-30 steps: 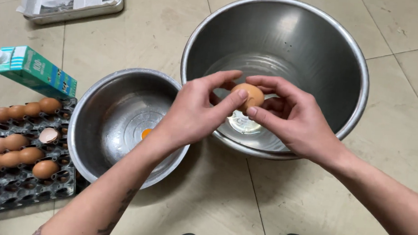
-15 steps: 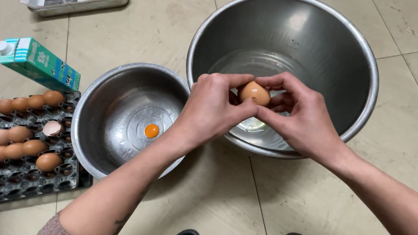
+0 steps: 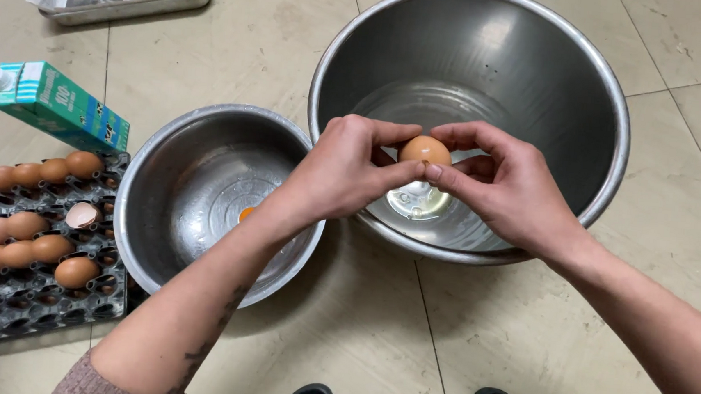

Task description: Rinsing a large mixing bowl and then cracking multiple eggs to separate yolks from whites.

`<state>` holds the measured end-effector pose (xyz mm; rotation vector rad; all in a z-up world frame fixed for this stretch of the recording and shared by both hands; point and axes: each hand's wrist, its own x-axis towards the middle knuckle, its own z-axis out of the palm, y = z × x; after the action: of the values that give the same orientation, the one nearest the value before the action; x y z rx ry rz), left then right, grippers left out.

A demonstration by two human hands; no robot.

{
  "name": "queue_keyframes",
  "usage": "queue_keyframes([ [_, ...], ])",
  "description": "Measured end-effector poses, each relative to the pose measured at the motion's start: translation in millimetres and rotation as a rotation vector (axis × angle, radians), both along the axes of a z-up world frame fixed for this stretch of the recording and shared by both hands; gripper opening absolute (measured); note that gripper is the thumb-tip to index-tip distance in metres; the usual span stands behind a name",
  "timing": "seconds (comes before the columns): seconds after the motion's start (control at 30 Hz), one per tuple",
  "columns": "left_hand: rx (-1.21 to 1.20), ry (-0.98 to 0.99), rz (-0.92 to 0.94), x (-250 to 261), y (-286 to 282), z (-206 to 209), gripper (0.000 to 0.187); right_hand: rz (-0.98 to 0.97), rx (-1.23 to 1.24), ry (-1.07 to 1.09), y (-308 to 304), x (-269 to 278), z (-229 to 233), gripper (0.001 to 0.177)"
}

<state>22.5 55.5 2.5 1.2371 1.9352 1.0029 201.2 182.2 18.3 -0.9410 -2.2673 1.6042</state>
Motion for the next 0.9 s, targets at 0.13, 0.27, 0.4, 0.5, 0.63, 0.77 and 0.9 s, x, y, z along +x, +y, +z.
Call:
queue_keyframes([
  [0.13,-0.003,-0.002,0.009,-4,-1,-5,0.069,0.044,0.043,0.023,3,0,-4,0.049],
  [0.27,0.057,-0.037,0.022,-4,-1,-7,0.064,0.064,0.067,0.018,4,1,-4,0.046],
  [0.4,0.131,0.024,0.029,0,0,-14,0.059,0.052,0.180,0.047,3,2,-12,0.038],
  [0.5,0.122,0.104,0.106,12,4,-13,0.056,0.003,0.240,0.069,-2,-1,-15,0.029],
  [0.63,0.094,0.101,0.141,20,7,-8,0.049,-0.007,0.313,0.108,2,-3,-28,0.024],
  [0.77,0.070,0.080,0.166,20,8,-8,0.048,-0.020,0.310,0.096,2,-4,-28,0.025],
  [0.9,0.181,0.011,0.181,19,8,-22,0.057,-0.066,0.208,0.216,3,-5,-36,0.040],
])
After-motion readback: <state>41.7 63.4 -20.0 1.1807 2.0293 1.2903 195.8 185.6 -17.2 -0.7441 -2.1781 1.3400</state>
